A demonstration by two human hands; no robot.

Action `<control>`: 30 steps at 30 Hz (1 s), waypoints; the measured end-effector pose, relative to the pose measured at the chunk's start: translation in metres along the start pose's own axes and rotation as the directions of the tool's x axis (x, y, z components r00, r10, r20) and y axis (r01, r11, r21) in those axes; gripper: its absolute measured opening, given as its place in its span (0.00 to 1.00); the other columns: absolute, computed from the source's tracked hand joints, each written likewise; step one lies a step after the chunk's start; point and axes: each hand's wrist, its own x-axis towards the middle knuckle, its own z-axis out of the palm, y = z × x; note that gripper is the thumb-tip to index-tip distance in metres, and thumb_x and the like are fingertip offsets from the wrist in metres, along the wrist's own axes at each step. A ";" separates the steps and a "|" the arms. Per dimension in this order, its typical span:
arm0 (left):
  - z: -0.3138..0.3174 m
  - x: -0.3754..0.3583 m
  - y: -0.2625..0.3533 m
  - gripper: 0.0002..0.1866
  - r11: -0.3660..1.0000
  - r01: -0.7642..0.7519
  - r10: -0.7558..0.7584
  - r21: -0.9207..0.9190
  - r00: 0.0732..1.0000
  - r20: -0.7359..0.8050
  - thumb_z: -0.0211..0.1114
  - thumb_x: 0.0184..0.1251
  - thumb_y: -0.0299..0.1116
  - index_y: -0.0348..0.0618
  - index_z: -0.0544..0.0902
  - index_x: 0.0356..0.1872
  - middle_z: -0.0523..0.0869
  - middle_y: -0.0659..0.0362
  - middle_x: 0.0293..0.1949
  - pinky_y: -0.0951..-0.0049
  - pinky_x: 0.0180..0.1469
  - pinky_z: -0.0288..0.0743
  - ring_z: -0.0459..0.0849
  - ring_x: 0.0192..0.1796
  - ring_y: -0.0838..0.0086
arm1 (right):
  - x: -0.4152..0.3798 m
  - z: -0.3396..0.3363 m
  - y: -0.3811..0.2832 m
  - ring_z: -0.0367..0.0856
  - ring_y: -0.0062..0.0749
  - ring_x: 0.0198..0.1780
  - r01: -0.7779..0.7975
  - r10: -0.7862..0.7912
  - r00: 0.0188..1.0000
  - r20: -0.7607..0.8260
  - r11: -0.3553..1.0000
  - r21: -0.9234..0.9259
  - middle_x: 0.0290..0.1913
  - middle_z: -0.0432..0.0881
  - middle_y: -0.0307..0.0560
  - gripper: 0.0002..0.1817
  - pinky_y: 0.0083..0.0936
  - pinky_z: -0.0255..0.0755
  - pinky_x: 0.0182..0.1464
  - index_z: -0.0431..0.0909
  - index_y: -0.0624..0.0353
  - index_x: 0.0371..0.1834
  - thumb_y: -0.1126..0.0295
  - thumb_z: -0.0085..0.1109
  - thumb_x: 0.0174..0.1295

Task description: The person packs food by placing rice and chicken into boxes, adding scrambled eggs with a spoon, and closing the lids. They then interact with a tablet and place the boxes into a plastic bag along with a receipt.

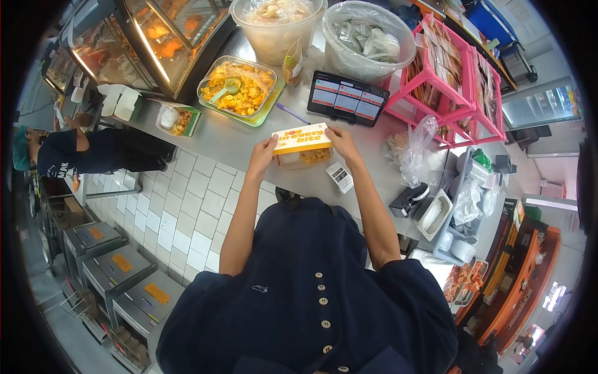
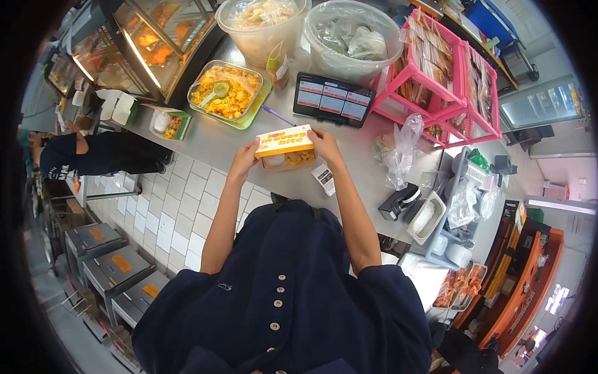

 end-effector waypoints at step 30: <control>0.021 0.009 -0.059 0.25 0.981 -0.185 0.187 0.057 0.982 -0.028 0.56 0.79 0.37 0.34 0.71 0.71 0.82 0.48 0.63 0.72 0.65 0.69 0.80 0.64 0.69 | -0.026 0.029 0.041 0.74 0.61 0.62 0.235 -0.447 0.716 -0.535 0.877 -0.419 0.61 0.77 0.63 0.23 0.42 0.68 0.64 0.79 0.62 0.57 0.58 0.65 0.65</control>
